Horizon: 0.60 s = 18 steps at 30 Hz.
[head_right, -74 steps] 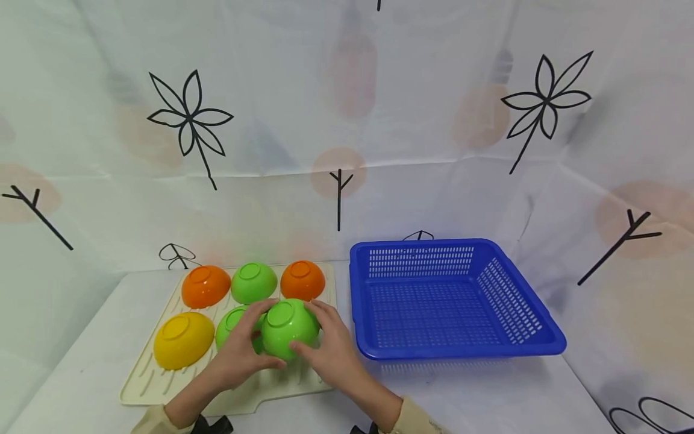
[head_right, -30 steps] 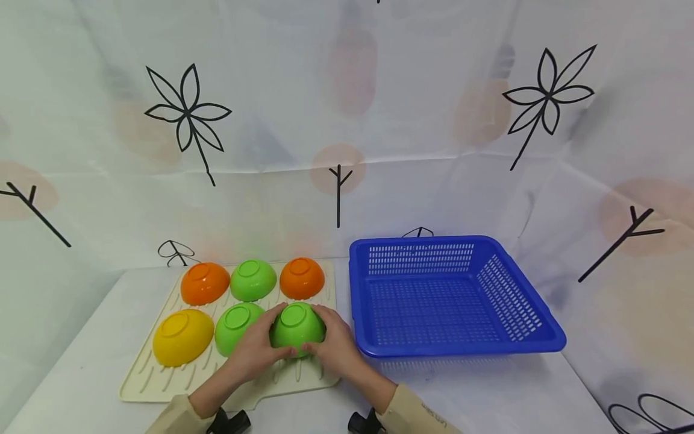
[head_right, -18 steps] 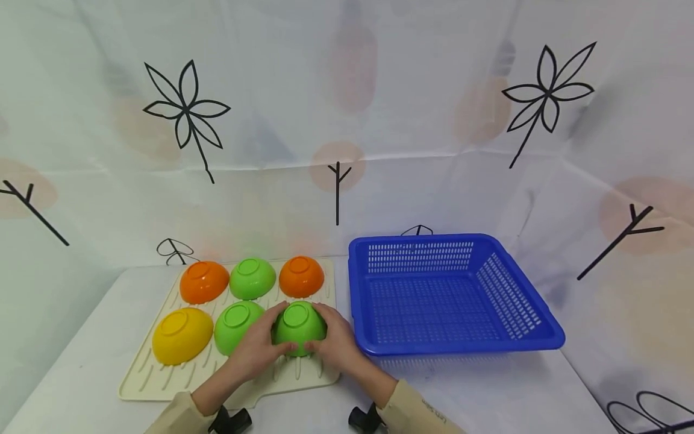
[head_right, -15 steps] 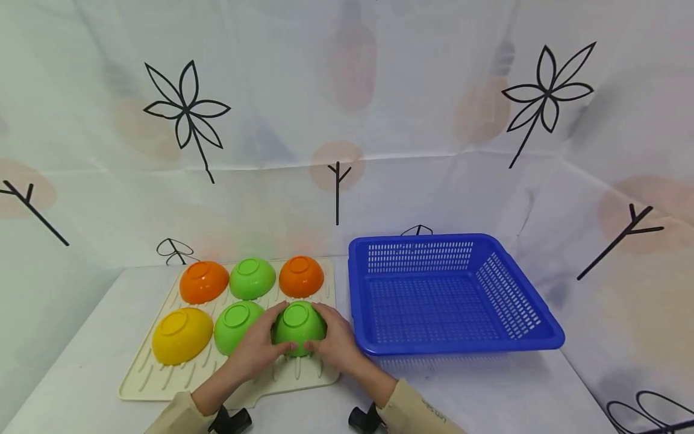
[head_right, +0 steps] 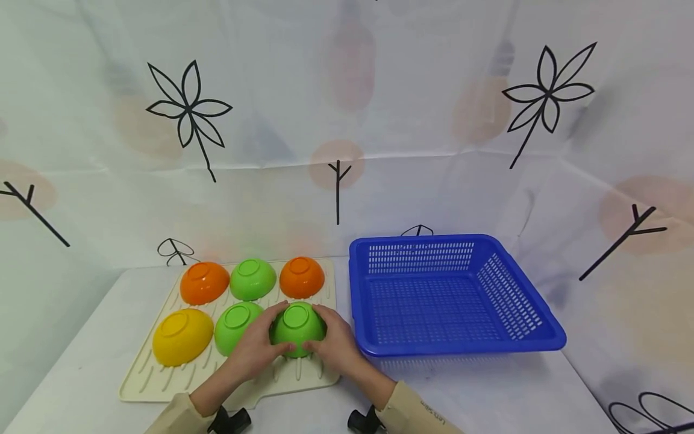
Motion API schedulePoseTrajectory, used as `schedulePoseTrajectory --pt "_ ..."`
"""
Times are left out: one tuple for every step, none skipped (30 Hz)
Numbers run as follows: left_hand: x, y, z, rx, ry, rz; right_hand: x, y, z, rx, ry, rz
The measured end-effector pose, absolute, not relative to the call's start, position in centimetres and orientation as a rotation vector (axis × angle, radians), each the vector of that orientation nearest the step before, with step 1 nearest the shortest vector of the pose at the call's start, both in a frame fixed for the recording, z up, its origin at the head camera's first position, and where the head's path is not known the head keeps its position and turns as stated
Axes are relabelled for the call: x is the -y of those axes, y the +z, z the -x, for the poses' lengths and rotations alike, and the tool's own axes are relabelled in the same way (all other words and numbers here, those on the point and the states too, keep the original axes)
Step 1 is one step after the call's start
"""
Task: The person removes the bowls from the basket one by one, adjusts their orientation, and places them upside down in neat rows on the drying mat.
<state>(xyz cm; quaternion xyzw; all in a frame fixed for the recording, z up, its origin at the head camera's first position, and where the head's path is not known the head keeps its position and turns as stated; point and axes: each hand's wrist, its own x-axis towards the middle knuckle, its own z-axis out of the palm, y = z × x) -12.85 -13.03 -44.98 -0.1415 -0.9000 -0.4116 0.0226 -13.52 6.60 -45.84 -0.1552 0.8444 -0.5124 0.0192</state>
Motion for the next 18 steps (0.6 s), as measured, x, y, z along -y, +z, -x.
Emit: schedulePoseTrajectory --pt "13.01 -44.97 12.85 2.789 -1.270 0.435 -6.62 -45.81 13.52 -2.623 -1.591 0.482" --pt "12.99 -44.96 12.84 2.791 -1.268 0.434 -6.63 -45.78 13.53 -2.625 -1.591 0.482" --pt "12.98 -44.95 12.85 2.790 -1.269 0.433 -6.64 -45.75 13.53 -2.625 -1.592 0.481" --pt "12.98 -44.93 12.85 2.790 -1.270 0.430 -6.65 -45.73 13.53 -2.626 -1.591 0.482" --pt "12.98 -44.91 12.85 2.789 -1.275 0.428 -6.67 -45.72 13.54 -2.628 -1.591 0.481" --pt "12.99 -44.89 12.86 2.787 -1.281 0.428 -6.69 -45.70 13.54 -2.629 -1.592 0.480" --pt "13.01 -44.87 12.87 2.783 -1.288 0.430 -6.70 -45.68 13.54 -2.629 -1.592 0.478" --pt "13.05 -44.86 12.86 2.779 -1.296 0.433 -6.71 -45.68 13.54 -2.629 -1.596 0.476" --pt "13.08 -44.84 12.88 2.772 -1.302 0.438 -6.72 -45.70 13.53 -2.630 -1.598 0.476" --pt "13.12 -44.82 12.88 2.766 -1.309 0.443 -6.74 -45.70 13.52 -2.634 -1.599 0.485" --pt "13.15 -44.80 12.89 2.758 -1.315 0.449 -6.75 -45.71 13.52 -2.633 -1.605 0.485" --pt "13.19 -44.77 12.89 2.748 -1.327 0.452 -6.75 -45.68 13.49 -2.628 -1.619 0.488" --pt "13.23 -44.74 12.89 2.741 -1.332 0.455 -6.74 -45.67 13.46 -2.624 -1.632 0.490" --pt "13.27 -44.72 12.87 2.734 -1.338 0.453 -6.72 -45.65 13.42 -2.619 -1.648 0.496" --pt "13.30 -44.68 12.86 2.728 -1.344 0.451 -6.70 -45.62 13.35 -2.610 -1.668 0.504" --pt "13.34 -44.65 12.84 2.721 -1.354 0.445 -6.66 -45.54 13.28 -2.600 -1.692 0.514" --pt "13.37 -44.62 12.82 2.712 -1.360 0.440 -6.60 -45.47 13.19 -2.585 -1.720 0.516" --pt "13.40 -44.57 12.80 2.704 -1.366 0.436 -6.53 -45.32 13.07 -2.575 -1.744 0.529"
